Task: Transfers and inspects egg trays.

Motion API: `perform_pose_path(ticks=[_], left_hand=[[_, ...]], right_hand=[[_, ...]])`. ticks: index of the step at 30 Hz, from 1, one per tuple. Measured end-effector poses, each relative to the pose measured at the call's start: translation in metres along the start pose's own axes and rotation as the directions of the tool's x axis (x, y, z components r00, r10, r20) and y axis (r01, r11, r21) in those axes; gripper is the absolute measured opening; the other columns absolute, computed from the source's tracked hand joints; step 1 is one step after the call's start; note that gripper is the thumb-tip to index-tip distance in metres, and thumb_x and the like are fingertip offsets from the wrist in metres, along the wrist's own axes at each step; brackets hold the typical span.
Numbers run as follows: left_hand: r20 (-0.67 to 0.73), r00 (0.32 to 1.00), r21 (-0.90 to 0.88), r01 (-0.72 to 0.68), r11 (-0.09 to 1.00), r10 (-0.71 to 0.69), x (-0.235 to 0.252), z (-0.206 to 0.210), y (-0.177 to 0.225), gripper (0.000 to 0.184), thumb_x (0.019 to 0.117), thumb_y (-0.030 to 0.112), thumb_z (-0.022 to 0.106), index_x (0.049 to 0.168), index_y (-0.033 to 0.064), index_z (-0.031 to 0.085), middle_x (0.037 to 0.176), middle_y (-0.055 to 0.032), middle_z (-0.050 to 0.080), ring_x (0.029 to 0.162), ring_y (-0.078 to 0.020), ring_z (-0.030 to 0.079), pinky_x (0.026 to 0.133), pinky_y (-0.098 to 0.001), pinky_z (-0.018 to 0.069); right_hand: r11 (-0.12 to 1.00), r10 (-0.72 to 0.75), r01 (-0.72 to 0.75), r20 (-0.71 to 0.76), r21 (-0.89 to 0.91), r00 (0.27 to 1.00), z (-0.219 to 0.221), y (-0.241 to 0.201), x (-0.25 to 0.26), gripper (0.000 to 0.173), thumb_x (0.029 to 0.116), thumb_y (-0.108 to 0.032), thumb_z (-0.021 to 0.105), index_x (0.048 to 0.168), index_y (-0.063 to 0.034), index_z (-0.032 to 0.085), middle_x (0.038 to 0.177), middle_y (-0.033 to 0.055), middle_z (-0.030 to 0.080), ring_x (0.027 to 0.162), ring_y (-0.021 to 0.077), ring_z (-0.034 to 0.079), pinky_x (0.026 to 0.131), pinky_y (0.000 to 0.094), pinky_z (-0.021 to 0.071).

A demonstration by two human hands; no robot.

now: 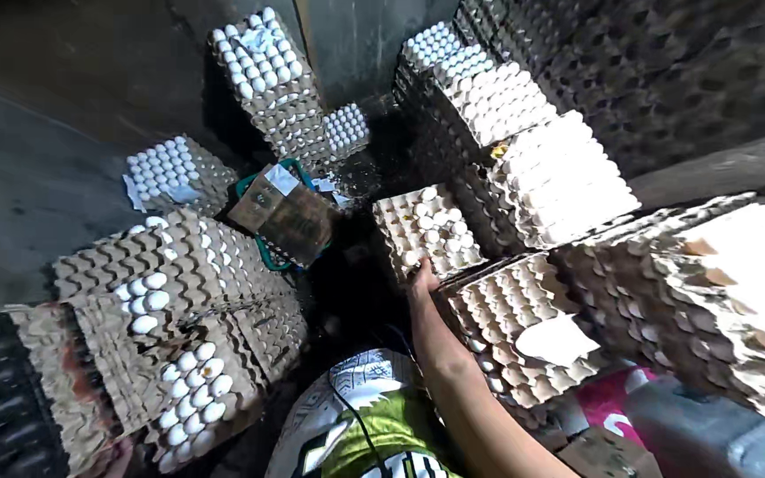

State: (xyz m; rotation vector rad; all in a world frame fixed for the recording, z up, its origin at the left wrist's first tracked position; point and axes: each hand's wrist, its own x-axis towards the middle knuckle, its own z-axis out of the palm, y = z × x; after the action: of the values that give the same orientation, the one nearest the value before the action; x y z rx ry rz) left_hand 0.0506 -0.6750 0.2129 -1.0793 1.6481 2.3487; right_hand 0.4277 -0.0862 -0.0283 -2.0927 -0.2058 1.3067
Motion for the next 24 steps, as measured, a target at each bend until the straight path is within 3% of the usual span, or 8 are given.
perform_pose_path(ticks=[5, 11, 15, 18, 20, 21, 23, 24], left_hand=[[-0.084, 0.996, 0.154, 0.023, 0.988, -0.010, -0.005, 0.008, -0.001, 0.062, 0.1051, 0.061, 0.032, 0.138, 0.0117, 0.048, 0.124, -0.0146, 0.062, 0.108, -0.0277, 0.065, 0.092, -0.0519, 0.0564], [-0.036, 0.999, 0.106, 0.042, 0.993, -0.039, 0.007, -0.005, -0.006, 0.061, 0.1051, 0.061, 0.030, 0.141, 0.0134, 0.047, 0.131, -0.0130, 0.060, 0.113, -0.0273, 0.064, 0.094, -0.0513, 0.0548], [0.028, 0.999, 0.065, 0.023, 0.998, -0.025, 0.015, -0.016, -0.014, 0.067, 0.1047, 0.063, 0.023, 0.143, 0.0111, 0.044, 0.133, -0.0131, 0.060, 0.114, -0.0278, 0.064, 0.094, -0.0517, 0.0547], [0.014, 1.000, 0.059, 0.010, 0.998, -0.010, 0.004, -0.007, -0.021, 0.056, 0.1076, 0.052, 0.023, 0.141, 0.0108, 0.041, 0.123, -0.0157, 0.060, 0.105, -0.0292, 0.065, 0.088, -0.0525, 0.0568], [-0.056, 0.998, 0.083, 0.011, 0.996, -0.007, -0.006, 0.000, -0.017, 0.054, 0.1081, 0.050, 0.025, 0.142, 0.0110, 0.041, 0.120, -0.0196, 0.061, 0.099, -0.0322, 0.066, 0.081, -0.0532, 0.0580], [-0.081, 0.997, 0.078, 0.014, 0.997, -0.008, -0.006, 0.002, -0.015, 0.055, 0.1079, 0.052, 0.026, 0.143, 0.0126, 0.041, 0.120, -0.0200, 0.060, 0.098, -0.0337, 0.065, 0.079, -0.0547, 0.0575], [-0.074, 0.997, 0.050, 0.020, 0.999, -0.016, 0.004, 0.001, -0.017, 0.058, 0.1069, 0.057, 0.026, 0.145, 0.0165, 0.041, 0.125, -0.0195, 0.060, 0.103, -0.0358, 0.065, 0.080, -0.0580, 0.0568], [-0.065, 0.998, 0.035, 0.025, 0.999, -0.022, 0.010, 0.000, -0.018, 0.059, 0.1063, 0.058, 0.025, 0.145, 0.0168, 0.042, 0.125, -0.0192, 0.060, 0.104, -0.0362, 0.065, 0.080, -0.0591, 0.0566]], right_hand=[[0.999, 0.013, -0.012, 0.019, -0.046, 1.000, -0.004, 0.009, 0.000, 0.079, 0.0871, -0.043, 0.075, 0.144, 0.0030, 0.043, 0.122, 0.0262, 0.062, 0.103, 0.0357, 0.066, 0.083, 0.0540, 0.0583], [0.991, 0.116, -0.101, 0.181, -0.091, 0.977, -0.009, -0.014, -0.012, 0.068, 0.0982, -0.055, 0.059, 0.139, -0.0013, 0.050, 0.123, 0.0230, 0.063, 0.103, 0.0352, 0.067, 0.083, 0.0557, 0.0584], [0.981, 0.093, -0.044, 0.259, -0.189, 0.962, -0.029, -0.043, -0.054, 0.050, 0.1010, -0.034, 0.057, 0.135, 0.0013, 0.052, 0.120, 0.0242, 0.061, 0.100, 0.0347, 0.064, 0.079, 0.0547, 0.0561], [0.943, -0.025, 0.132, 0.329, -0.307, 0.944, -0.046, -0.058, -0.085, 0.042, 0.1014, -0.029, 0.055, 0.132, -0.0002, 0.053, 0.110, 0.0190, 0.061, 0.089, 0.0269, 0.062, 0.073, 0.0471, 0.0555], [0.846, -0.207, 0.333, 0.320, -0.416, 0.925, -0.044, -0.057, -0.097, 0.056, 0.0980, -0.028, 0.062, 0.142, 0.0036, 0.046, 0.128, 0.0239, 0.058, 0.109, 0.0314, 0.061, 0.087, 0.0514, 0.0545], [0.788, -0.310, 0.440, 0.339, -0.432, 0.888, -0.035, -0.058, -0.109, 0.073, 0.0952, -0.025, 0.067, 0.152, 0.0049, 0.033, 0.143, 0.0267, 0.051, 0.124, 0.0339, 0.057, 0.099, 0.0507, 0.0518], [0.662, -0.459, 0.664, 0.514, -0.346, 0.725, -0.002, -0.056, -0.142, 0.094, 0.0888, -0.016, 0.073, 0.160, 0.0034, 0.015, 0.156, 0.0276, 0.038, 0.141, 0.0339, 0.046, 0.116, 0.0455, 0.0421], [0.616, -0.449, 0.735, 0.639, -0.285, 0.624, 0.017, -0.052, -0.175, 0.089, 0.0904, -0.017, 0.073, 0.159, 0.0021, 0.019, 0.152, 0.0261, 0.043, 0.137, 0.0309, 0.050, 0.113, 0.0437, 0.0451]])
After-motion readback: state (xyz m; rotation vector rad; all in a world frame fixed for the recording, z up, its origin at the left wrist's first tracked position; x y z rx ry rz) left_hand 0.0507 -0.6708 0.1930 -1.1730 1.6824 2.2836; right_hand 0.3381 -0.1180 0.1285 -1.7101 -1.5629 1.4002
